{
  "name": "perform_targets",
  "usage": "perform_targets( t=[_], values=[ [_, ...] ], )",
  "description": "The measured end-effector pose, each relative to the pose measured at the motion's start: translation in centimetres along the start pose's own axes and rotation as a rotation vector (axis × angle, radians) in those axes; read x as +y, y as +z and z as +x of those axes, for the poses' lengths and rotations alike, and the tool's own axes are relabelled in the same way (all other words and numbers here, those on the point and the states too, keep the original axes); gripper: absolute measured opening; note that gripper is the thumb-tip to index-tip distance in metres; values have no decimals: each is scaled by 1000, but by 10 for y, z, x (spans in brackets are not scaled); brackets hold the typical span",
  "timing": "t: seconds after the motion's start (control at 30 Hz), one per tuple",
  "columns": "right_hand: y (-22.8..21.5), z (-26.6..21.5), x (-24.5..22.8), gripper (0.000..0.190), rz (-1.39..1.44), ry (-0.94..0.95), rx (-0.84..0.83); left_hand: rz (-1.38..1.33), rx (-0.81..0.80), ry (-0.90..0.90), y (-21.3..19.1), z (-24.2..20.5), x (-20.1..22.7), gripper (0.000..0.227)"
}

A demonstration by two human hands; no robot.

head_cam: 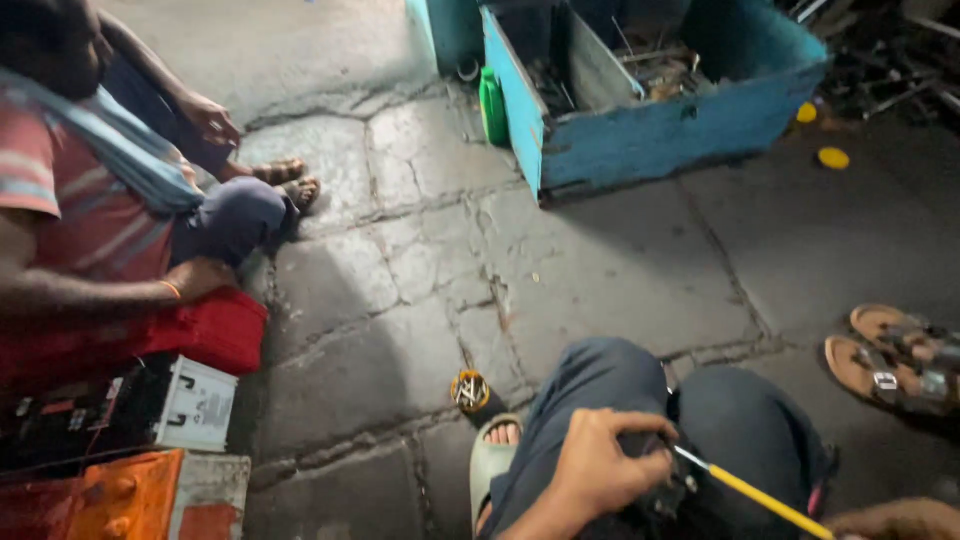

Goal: The recorder is disassembling and repairing a small electric fan motor using screwdrivers and pliers.

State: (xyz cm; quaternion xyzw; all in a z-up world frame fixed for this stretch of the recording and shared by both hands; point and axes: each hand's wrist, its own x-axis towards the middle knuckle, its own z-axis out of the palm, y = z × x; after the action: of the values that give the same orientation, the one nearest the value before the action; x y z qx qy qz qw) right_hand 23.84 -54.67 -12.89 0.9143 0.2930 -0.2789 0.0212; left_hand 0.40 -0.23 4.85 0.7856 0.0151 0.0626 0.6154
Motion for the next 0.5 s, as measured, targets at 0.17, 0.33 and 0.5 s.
perform_targets(
  t=[0.17,0.33,0.5],
  values=[
    [-104,-95,-244,72,-9,150,-87,42,43,141,1,2,4,22],
    [-174,-141,-333,63,-754,-22,-107,63,26,-15,-1,7,18,21],
    [-176,-114,-289,50,99,386,-243,60,12,-7,3,5,17,23]
  ],
)
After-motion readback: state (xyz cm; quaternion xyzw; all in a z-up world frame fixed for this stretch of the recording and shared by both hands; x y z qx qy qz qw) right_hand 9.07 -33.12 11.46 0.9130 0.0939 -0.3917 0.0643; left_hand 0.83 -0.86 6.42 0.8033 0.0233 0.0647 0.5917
